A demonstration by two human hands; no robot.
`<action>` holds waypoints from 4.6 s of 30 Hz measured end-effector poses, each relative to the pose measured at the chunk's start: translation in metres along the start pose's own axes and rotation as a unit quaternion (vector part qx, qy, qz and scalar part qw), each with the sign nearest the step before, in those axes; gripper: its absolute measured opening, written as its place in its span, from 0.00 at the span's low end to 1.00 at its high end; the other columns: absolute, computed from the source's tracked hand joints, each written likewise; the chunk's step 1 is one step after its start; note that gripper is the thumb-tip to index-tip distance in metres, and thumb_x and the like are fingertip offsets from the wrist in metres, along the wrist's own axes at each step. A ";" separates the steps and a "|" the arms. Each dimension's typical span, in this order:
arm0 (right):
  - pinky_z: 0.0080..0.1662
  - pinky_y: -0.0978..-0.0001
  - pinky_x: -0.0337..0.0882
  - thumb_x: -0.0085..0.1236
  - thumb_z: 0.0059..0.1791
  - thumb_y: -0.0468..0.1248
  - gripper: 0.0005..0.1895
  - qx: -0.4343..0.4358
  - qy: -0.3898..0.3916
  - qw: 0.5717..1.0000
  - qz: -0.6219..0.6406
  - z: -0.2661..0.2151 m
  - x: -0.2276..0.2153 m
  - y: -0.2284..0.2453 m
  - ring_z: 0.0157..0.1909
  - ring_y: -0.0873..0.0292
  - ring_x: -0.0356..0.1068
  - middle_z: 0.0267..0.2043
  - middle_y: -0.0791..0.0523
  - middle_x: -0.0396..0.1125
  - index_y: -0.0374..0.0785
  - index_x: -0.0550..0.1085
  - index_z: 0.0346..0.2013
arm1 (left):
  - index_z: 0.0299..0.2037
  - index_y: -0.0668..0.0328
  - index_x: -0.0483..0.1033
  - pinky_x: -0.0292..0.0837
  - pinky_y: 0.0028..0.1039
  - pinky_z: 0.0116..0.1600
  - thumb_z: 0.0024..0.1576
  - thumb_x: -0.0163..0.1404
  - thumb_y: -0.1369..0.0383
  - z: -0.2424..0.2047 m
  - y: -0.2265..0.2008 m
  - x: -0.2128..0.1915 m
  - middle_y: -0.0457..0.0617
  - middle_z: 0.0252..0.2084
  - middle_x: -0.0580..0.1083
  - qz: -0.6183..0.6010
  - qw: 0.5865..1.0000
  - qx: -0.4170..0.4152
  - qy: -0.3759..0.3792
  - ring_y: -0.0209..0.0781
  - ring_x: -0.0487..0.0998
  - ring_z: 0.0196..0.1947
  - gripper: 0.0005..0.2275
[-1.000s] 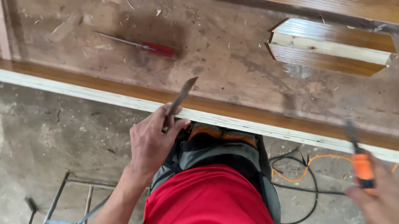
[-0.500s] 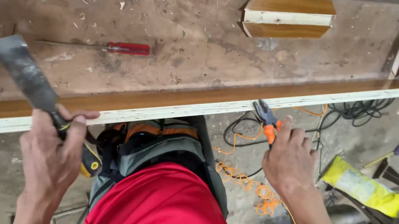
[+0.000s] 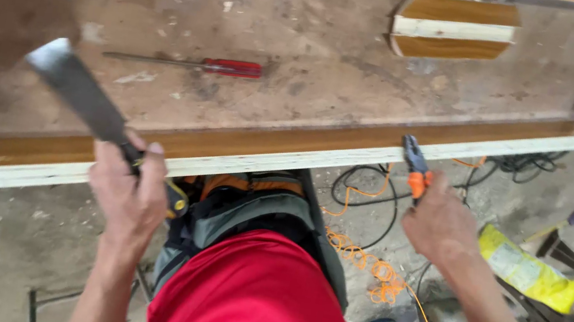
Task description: Refining and assembling a wooden frame using hand tools such as chisels, pliers, and screwdrivers.
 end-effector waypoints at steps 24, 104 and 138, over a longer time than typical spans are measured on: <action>0.38 0.41 0.71 0.56 0.44 0.42 0.30 0.006 0.225 0.974 0.022 0.026 -0.051 -0.003 0.33 0.39 0.72 0.43 0.37 0.69 0.38 0.63 0.59 | 0.40 0.62 0.71 0.64 0.40 0.35 0.56 0.52 0.73 0.007 -0.015 0.011 0.52 0.24 0.67 0.117 0.990 0.071 -0.020 0.53 0.70 0.24 0.05; 0.53 0.44 0.73 0.44 0.54 0.42 0.26 -0.069 -0.012 0.993 -0.099 -0.095 0.011 0.150 0.52 0.35 0.73 0.49 0.39 0.69 0.35 0.58 0.65 | 0.40 0.63 0.70 0.68 0.44 0.33 0.57 0.51 0.70 0.008 -0.030 -0.014 0.56 0.24 0.70 -0.001 0.998 0.056 0.014 0.56 0.73 0.23 0.06; 0.58 0.44 0.70 0.55 0.45 0.40 0.36 -0.078 0.026 0.996 -0.027 -0.070 0.036 0.126 0.56 0.33 0.71 0.53 0.38 0.70 0.39 0.59 0.68 | 0.41 0.62 0.71 0.69 0.44 0.31 0.52 0.58 0.69 0.020 -0.018 -0.010 0.53 0.22 0.73 0.102 0.986 0.125 0.040 0.56 0.77 0.24 0.12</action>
Point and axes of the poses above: each hand's wrist, its own z-axis towards the middle knuckle, its own x-axis out of the palm, y = z × x, the point moved 7 cm from there along z, towards the middle knuckle
